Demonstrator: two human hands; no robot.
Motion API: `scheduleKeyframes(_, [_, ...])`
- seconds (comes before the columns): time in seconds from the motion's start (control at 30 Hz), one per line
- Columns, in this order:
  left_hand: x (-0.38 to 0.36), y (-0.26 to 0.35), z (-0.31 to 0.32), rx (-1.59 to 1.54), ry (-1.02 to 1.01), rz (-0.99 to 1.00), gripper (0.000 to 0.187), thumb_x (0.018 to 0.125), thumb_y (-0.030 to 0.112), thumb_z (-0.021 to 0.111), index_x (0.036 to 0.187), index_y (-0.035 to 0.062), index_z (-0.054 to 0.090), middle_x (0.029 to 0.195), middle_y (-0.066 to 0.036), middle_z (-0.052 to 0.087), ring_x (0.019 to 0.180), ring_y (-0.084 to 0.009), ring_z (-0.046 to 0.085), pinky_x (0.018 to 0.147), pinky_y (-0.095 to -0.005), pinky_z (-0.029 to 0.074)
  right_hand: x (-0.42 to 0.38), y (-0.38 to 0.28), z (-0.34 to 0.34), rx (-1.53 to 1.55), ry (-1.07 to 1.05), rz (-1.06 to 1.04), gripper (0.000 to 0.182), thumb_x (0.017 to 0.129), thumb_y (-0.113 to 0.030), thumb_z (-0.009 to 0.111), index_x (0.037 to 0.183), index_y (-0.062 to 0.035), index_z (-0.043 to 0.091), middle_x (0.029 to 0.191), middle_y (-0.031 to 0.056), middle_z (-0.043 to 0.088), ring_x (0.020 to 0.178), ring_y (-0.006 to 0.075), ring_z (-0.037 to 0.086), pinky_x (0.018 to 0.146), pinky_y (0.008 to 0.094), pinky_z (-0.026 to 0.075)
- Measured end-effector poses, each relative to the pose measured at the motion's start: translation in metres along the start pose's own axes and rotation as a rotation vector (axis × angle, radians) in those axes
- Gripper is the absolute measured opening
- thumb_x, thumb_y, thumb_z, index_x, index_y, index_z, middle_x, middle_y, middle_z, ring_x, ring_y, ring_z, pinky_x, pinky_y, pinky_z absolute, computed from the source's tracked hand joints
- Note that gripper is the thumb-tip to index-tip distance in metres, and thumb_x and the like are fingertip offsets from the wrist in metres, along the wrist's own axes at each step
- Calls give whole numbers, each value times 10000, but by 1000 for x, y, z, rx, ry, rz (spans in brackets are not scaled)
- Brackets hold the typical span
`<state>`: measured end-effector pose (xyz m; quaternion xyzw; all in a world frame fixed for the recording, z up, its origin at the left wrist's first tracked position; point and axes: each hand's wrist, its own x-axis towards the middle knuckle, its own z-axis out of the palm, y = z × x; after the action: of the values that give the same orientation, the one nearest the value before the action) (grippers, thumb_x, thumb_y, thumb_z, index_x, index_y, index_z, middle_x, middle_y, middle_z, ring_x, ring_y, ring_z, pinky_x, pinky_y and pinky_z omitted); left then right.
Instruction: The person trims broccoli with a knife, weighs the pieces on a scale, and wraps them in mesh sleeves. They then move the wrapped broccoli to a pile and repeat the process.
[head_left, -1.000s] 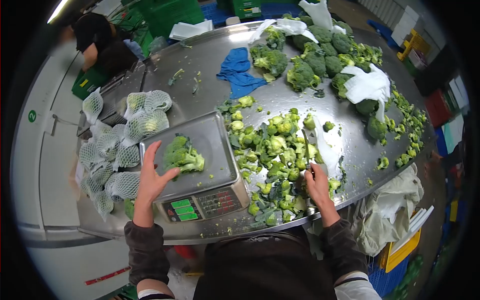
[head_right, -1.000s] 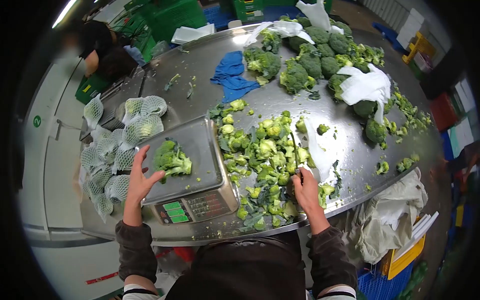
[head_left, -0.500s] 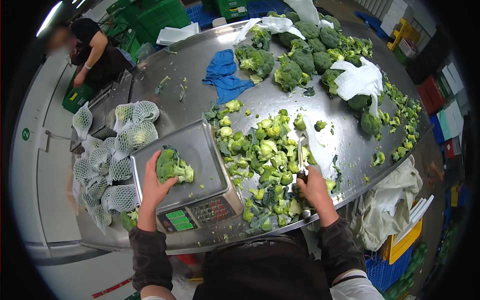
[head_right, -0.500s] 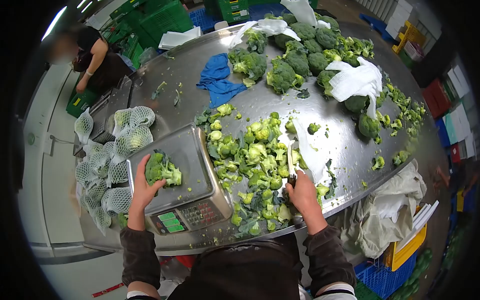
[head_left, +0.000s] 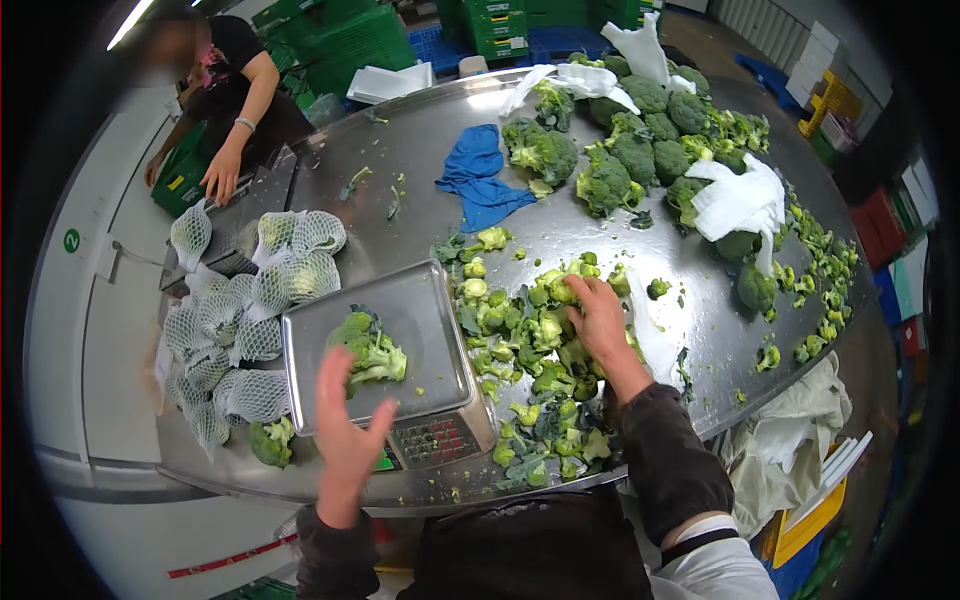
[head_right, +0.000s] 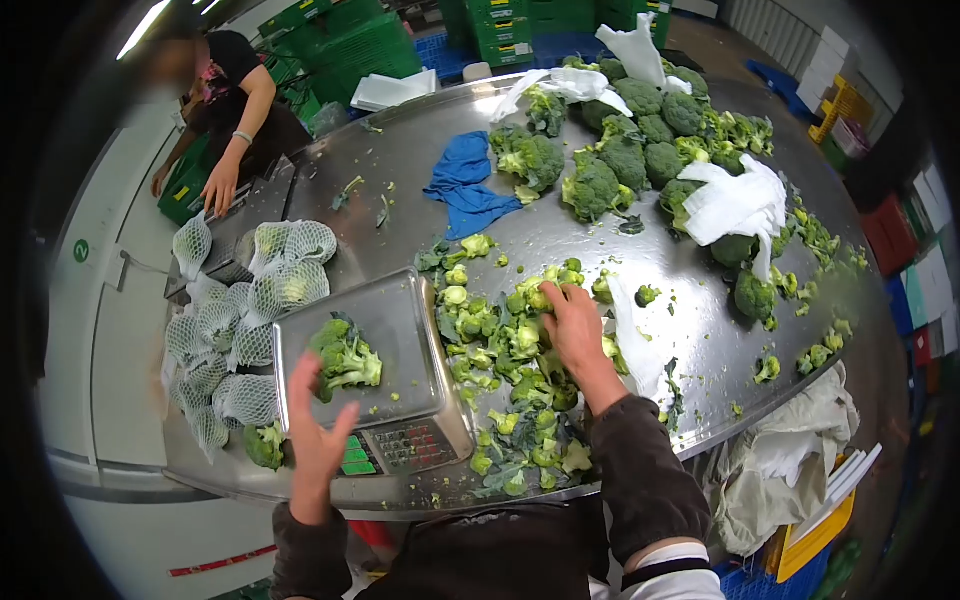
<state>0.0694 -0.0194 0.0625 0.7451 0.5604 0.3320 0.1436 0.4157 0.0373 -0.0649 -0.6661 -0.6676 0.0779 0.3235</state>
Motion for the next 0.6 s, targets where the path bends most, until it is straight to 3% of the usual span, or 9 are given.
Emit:
scheduleKeyframes(0.03, [-8,9,5,-82,-43,-34,638,680,91,716,1250,8,442,1280,-188,453,1168,-317,463,977,-389,377,-2,-16,-12,39,18,-41,482,709,-89,669,1160,-105,499,974,173,539,953,349,510,815,410,429])
scheduleKeyframes(0.17, [-28,32,56,-425,-266,-147,641,713,99,713,1277,9,423,1235,-165,481,1076,-271,532,833,-338,482,-26,-89,-42,309,-138,-107,523,692,-95,685,1165,-45,465,962,175,538,926,353,499,800,419,420])
scheduleKeyframes(0.23, [-36,45,83,-585,-334,-327,662,764,62,680,1339,32,353,1166,-140,503,1062,-200,533,864,-315,475,-44,-114,-46,366,-232,-171,546,672,-89,696,1162,-32,461,964,179,538,904,354,493,788,424,416])
scheduleKeyframes(0.27, [-41,41,99,-638,-304,-228,667,795,38,652,1363,34,303,1150,-148,510,1053,-175,528,840,-307,474,-52,-125,-47,373,-271,-196,547,665,-84,697,1159,-35,466,967,179,538,890,353,493,782,424,416])
scheduleKeyframes(0.3, [-46,48,103,-928,-363,-436,647,826,10,611,1374,40,269,1127,-129,527,1026,-159,537,827,-302,473,-58,-133,-50,380,-275,-173,556,659,-82,700,1162,-37,467,974,174,540,886,353,493,780,420,418])
scheduleKeyframes(0.33, [-52,45,110,-997,-356,-473,624,848,46,609,1362,0,257,1171,-126,516,1063,-161,532,823,-288,482,-63,-138,-53,389,-279,-151,565,652,-79,703,1165,-38,469,980,169,542,881,353,493,778,417,419])
scheduleKeyframes(0.43, [-64,41,126,-1191,-163,-460,568,835,57,635,1316,7,338,1108,-93,548,980,-151,569,804,-270,486,-77,-140,-54,432,-290,-116,584,653,-77,706,1184,-39,466,969,146,564,895,338,506,776,405,431])
scheduleKeyframes(0.5, [-63,42,121,-1231,-291,-718,482,827,75,654,1246,18,422,1079,-69,547,937,-128,567,778,-246,486,-84,-137,-60,501,-367,-100,576,683,-85,712,1204,-39,472,962,139,588,903,297,552,781,367,462])
scheduleKeyframes(0.6, [-66,41,125,-1226,-342,-748,412,822,92,665,1184,35,477,1052,-52,544,903,-125,565,714,-252,507,-95,-121,-62,758,-390,-13,551,717,-91,712,1214,-32,480,1010,133,599,897,238,593,790,329,480])
